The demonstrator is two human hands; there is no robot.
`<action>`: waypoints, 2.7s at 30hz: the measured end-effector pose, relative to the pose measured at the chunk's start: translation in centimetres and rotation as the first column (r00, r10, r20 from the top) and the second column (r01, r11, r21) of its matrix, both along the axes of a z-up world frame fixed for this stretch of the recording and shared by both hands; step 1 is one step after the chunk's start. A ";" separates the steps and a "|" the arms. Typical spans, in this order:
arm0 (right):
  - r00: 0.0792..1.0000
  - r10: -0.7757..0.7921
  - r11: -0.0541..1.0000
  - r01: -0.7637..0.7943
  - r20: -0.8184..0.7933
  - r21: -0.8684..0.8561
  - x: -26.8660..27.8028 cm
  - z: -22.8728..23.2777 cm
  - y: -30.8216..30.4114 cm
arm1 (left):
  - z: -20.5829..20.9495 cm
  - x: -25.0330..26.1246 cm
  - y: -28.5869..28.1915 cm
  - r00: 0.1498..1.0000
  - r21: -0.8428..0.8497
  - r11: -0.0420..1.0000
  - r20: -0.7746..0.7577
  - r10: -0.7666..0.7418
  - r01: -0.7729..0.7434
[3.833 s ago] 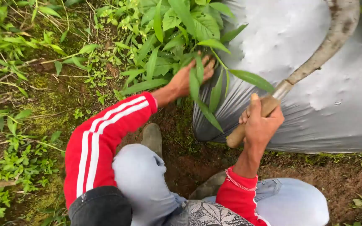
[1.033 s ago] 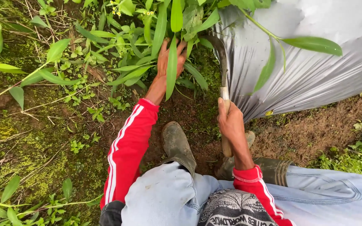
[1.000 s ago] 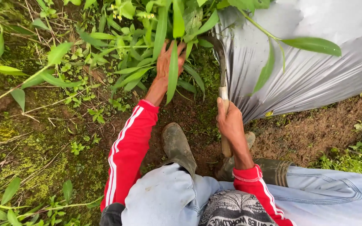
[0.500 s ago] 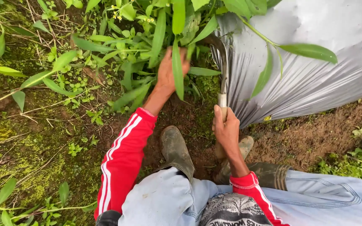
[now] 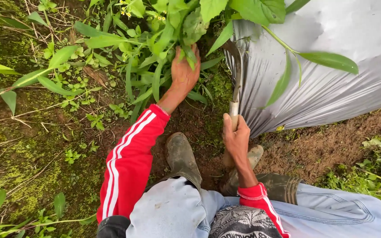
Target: The person uses a sickle to cut weeds and grass growing on the ground next to a plastic-covered mound. They repeatedly swing the tool to clear the vegetation and occasionally use their left hand to pull or gather the cut plants.
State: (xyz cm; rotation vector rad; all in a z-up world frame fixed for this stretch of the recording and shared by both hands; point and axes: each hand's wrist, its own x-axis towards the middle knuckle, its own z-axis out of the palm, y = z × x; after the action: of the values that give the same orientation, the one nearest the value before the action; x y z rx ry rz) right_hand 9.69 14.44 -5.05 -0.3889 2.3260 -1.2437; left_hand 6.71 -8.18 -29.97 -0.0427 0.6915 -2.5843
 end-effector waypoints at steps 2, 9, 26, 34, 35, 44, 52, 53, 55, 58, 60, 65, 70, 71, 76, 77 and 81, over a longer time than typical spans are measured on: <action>0.994 0.040 0.998 -0.033 -0.102 0.062 0.1 -0.7 -0.6 | -3.5 -0.6 -0.1 1.000 -0.009 1.000 -0.005 0.004 -0.004; 0.995 0.053 0.994 -0.045 -0.085 0.097 0.5 -1.8 -1.3 | 9.9 2.3 0.9 0.821 0.684 0.702 -0.506 0.265 0.195; 0.998 -0.055 0.995 0.054 0.007 0.088 2.0 -3.3 -0.5 | -0.7 4.0 0.0 0.497 0.004 -0.502 -0.151 0.855 0.865; 0.999 0.045 0.994 -0.043 -0.023 0.096 2.0 -2.8 -1.0 | -5.5 3.9 1.8 0.503 -0.083 -0.499 0.030 0.864 0.863; 0.997 0.019 0.998 -0.014 -0.078 0.069 2.4 -2.5 -0.9 | -9.0 3.7 2.5 0.507 -0.077 -0.508 -0.028 0.861 0.858; 0.998 -0.025 1.000 0.024 0.053 0.012 1.8 -3.9 0.6 | -2.7 7.0 1.5 0.812 0.761 0.534 -0.543 0.213 0.368; 0.969 0.024 1.000 -0.023 0.247 -0.005 2.2 -3.1 1.0 | 5.9 8.9 0.9 0.495 0.058 -0.508 -0.338 0.800 0.860; 0.985 -0.019 0.999 0.026 0.174 -0.043 2.4 -3.2 1.2 | 6.0 9.2 1.1 0.466 0.036 -0.493 -0.390 0.794 0.869; 0.984 -0.001 0.999 0.009 0.178 -0.042 1.8 -3.4 0.2 | 6.7 9.0 0.9 0.468 0.044 -0.494 -0.401 0.788 0.869; 0.972 0.026 0.998 -0.037 0.234 0.045 2.1 -2.4 0.9 | 8.7 9.6 0.9 0.474 0.040 -0.504 -0.411 0.779 0.863; 0.952 0.031 0.986 -0.079 0.304 0.145 2.2 -1.9 1.2 | 9.2 10.5 1.3 0.481 0.038 -0.508 -0.388 0.786 0.861; 0.978 0.011 1.000 -0.013 0.210 0.007 1.8 -3.2 0.1 | 10.3 13.0 2.7 0.503 0.056 -0.519 -0.352 0.789 0.853; 0.975 -0.030 0.998 0.018 0.220 0.058 2.8 -2.0 3.3 | 15.2 16.9 4.0 0.560 0.167 -0.535 -0.213 0.801 0.828; 0.990 -0.037 0.998 0.030 0.137 0.055 2.7 -1.5 3.6 | 18.3 17.3 4.4 0.566 0.220 -0.529 -0.166 0.807 0.819; 0.987 -0.021 0.993 0.003 0.157 0.118 2.8 0.2 4.0 | 16.8 16.4 5.7 0.630 0.238 -0.643 0.140 0.764 0.727; 0.979 -0.049 0.989 0.019 0.199 0.148 2.8 -0.1 4.6 | 18.9 16.0 5.7 0.611 0.318 -0.620 0.141 0.779 0.717; 0.991 -0.038 0.984 0.015 0.131 0.177 2.9 1.0 4.5 | 17.6 14.0 7.6 0.716 0.532 -0.580 -0.075 0.694 0.617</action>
State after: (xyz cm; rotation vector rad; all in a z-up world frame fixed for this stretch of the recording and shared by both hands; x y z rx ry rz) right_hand 12.60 18.95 -4.07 -0.2083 2.3087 -1.0321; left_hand 20.74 -0.59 -12.34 -0.5027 3.0004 -0.0283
